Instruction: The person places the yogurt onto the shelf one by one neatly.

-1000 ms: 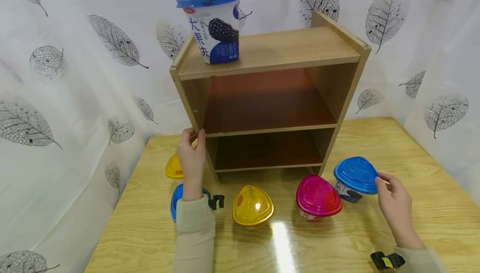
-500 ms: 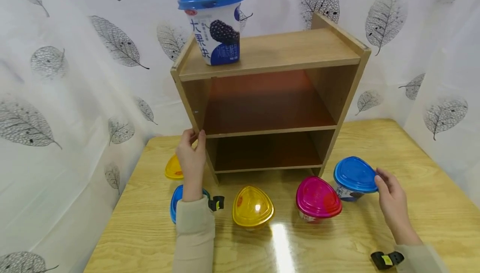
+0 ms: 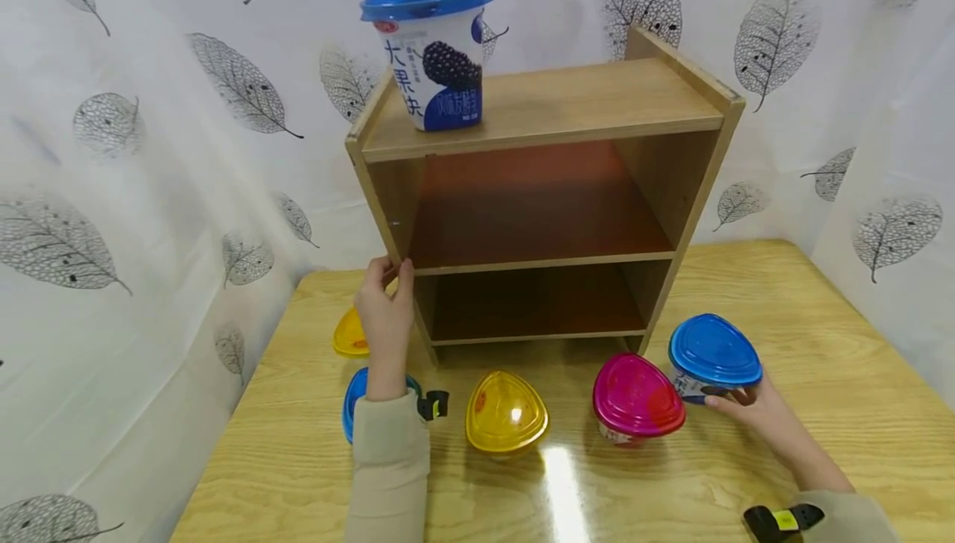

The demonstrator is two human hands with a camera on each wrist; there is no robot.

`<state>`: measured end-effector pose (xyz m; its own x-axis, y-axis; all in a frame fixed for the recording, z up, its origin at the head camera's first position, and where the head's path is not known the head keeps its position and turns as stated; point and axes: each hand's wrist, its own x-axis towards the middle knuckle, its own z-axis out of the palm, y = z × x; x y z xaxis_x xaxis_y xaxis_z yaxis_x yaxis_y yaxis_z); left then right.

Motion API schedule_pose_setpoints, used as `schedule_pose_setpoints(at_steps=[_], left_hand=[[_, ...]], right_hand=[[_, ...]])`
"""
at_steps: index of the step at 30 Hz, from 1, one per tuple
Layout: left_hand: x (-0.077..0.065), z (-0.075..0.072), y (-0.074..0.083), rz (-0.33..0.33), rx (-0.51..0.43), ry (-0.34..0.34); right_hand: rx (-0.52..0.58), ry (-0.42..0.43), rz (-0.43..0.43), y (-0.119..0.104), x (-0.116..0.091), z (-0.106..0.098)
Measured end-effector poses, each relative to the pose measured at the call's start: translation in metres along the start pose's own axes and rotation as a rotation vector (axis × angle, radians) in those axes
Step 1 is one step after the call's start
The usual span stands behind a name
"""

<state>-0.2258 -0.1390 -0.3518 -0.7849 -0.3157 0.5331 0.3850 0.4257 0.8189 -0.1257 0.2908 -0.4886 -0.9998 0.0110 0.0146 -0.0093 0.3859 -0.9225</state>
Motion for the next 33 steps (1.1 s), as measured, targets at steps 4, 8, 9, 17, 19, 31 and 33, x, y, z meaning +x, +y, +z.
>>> schedule_pose_setpoints(at_steps=[4,8,9,17,19,31,33], left_hand=[[-0.0001,-0.0001,0.0007,-0.013,0.011,-0.002],[-0.0004,-0.0006,0.0011,-0.02,0.012,-0.003],[-0.0004,-0.0006,0.0011,-0.017,0.011,-0.001],[-0.0002,-0.0002,-0.0008,0.006,-0.001,0.004],[-0.0003,-0.0003,-0.0011,0.003,-0.008,0.002],[0.0003,0.0005,-0.0036,-0.009,-0.017,-0.001],[0.0003,0.0004,-0.0034,-0.011,-0.009,0.0]], right_hand=[[-0.002,-0.032,0.017,0.0037,0.0047,0.0027],[-0.017,-0.025,0.035,0.0059,0.007,0.0049],[-0.021,-0.024,0.035,0.0063,0.0073,0.0053],[-0.06,-0.003,0.036,0.0071,0.0103,0.0054],[-0.062,0.003,0.046,0.0073,0.0106,0.0053],[-0.075,0.07,0.048,0.003,0.0099,0.007],[-0.081,0.095,0.019,0.0006,0.0095,0.0072]])
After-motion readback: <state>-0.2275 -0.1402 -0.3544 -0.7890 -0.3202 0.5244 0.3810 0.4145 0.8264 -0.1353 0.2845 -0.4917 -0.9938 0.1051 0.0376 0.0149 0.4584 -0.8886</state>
